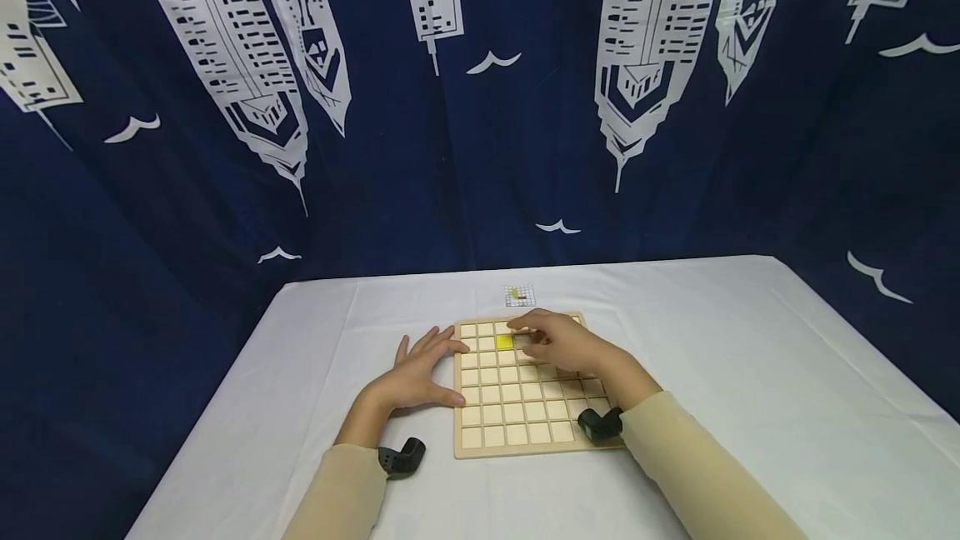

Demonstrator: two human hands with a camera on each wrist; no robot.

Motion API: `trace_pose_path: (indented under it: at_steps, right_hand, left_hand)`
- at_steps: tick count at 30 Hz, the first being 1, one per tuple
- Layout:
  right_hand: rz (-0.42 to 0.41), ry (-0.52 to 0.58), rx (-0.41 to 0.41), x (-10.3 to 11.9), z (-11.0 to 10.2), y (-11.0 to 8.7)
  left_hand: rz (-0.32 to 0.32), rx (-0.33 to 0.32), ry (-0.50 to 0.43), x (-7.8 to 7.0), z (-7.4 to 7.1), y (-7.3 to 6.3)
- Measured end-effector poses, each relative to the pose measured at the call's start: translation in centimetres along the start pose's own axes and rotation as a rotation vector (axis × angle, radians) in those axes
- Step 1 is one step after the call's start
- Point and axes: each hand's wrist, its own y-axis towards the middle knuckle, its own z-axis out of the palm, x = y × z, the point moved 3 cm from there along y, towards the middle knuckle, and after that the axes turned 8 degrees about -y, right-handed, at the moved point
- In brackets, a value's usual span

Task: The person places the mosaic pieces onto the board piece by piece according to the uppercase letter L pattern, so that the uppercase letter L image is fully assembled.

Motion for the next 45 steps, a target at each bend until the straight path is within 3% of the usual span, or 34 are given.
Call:
trace_pose_path:
  at_steps: [7, 15, 27, 31, 39, 45]
  right_hand:
    - [-0.006, 0.047, -0.113, -1.3, -2.0, -2.2]
    - [0.068, 0.024, -0.190, -3.6, -4.1, -4.5]
    - [0.301, -0.046, -0.172, -7.0, -4.3, -6.3]
    - [0.341, -0.042, -0.154, -8.0, -3.9, -6.5]
    - [0.343, -0.008, -0.138, -9.2, -2.9, -6.5]
    - [0.296, -0.053, -0.174, -9.5, -2.5, -6.7]
  left_hand:
    - [0.011, -0.005, 0.004, -0.1, 0.0, 0.0]
    - [0.021, -0.004, 0.004, 0.0, 0.0, 0.1]
    - [0.018, -0.003, -0.005, -0.1, -0.2, 0.1]
    - [0.019, -0.005, -0.007, 0.0, -0.1, 0.1]
    - [0.011, -0.007, -0.010, -0.2, -0.2, -0.1]
    - [0.022, 0.003, -0.001, -0.3, -0.2, -0.2]
